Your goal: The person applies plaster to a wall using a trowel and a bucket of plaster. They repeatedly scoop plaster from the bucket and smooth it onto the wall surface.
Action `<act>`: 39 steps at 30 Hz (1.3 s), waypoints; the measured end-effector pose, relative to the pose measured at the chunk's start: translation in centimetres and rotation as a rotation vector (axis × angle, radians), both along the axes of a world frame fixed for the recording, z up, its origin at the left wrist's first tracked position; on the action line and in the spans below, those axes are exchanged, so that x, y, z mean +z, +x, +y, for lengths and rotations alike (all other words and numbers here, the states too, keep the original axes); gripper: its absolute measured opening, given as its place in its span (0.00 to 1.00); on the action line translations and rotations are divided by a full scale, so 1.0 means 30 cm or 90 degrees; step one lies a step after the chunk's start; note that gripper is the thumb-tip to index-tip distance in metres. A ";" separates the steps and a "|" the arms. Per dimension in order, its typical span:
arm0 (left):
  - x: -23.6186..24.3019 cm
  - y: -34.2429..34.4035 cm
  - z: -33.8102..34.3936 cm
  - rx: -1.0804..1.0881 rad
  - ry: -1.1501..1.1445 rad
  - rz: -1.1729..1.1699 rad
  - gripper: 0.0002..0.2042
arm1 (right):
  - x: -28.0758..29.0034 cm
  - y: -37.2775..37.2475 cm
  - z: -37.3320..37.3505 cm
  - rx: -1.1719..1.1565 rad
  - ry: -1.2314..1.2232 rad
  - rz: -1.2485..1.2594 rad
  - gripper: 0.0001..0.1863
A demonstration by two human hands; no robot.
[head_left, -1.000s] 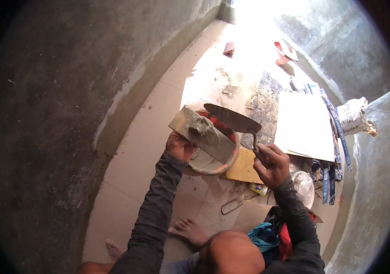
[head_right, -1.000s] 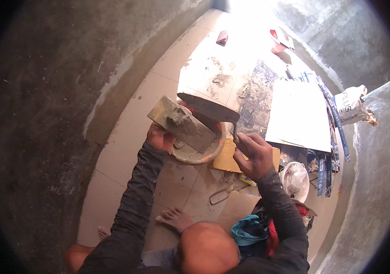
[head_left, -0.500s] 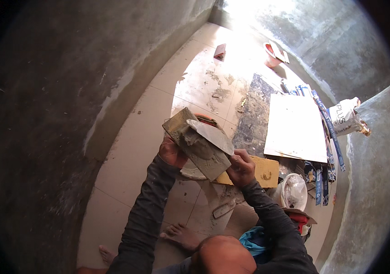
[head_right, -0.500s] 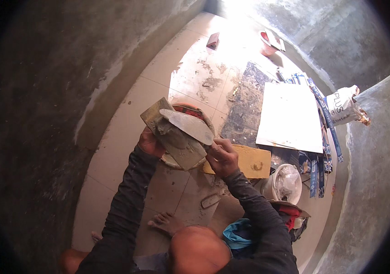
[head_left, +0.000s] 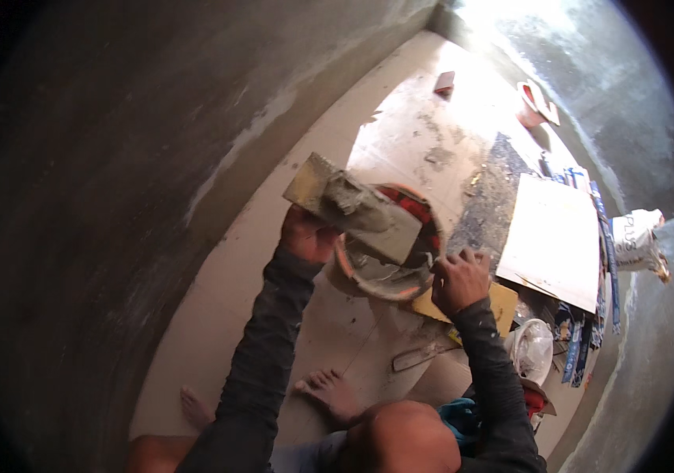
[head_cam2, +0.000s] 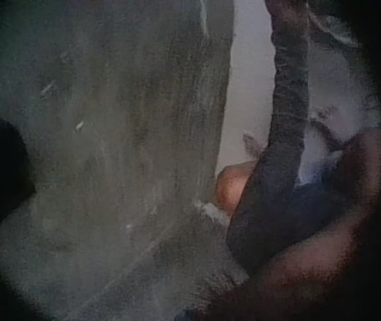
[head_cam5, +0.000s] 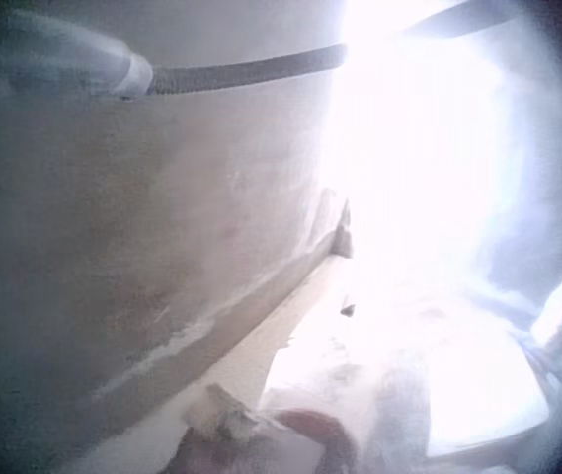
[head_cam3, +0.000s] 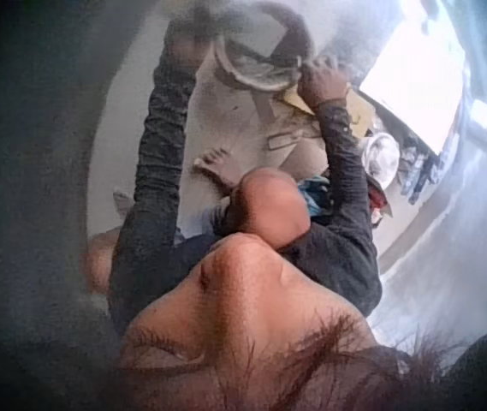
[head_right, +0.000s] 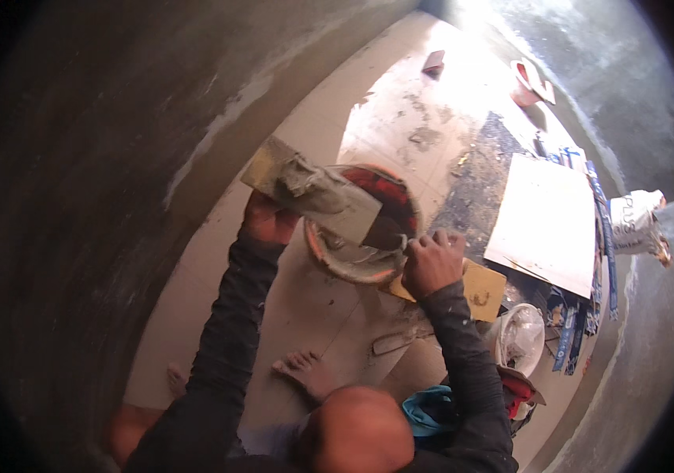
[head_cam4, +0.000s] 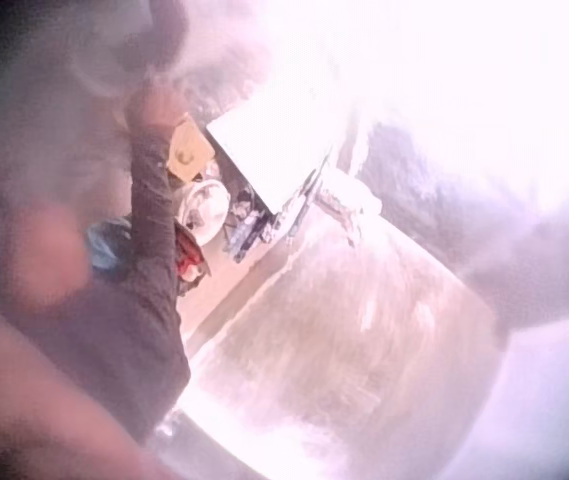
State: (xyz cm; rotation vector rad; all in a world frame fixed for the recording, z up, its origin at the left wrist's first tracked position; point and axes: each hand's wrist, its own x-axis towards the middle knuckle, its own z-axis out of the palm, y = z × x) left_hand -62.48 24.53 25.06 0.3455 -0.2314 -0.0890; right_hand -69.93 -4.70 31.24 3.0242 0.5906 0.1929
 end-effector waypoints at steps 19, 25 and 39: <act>-0.343 -0.529 0.420 0.434 0.006 0.315 0.29 | -0.494 0.020 0.947 -0.045 1.281 0.819 0.14; -0.572 -0.548 0.529 0.558 0.115 0.536 0.24 | -0.775 0.135 1.091 -0.016 1.092 0.882 0.13; -0.622 -0.433 0.690 0.533 0.178 0.696 0.11 | -0.855 0.318 1.345 -0.040 0.620 0.723 0.07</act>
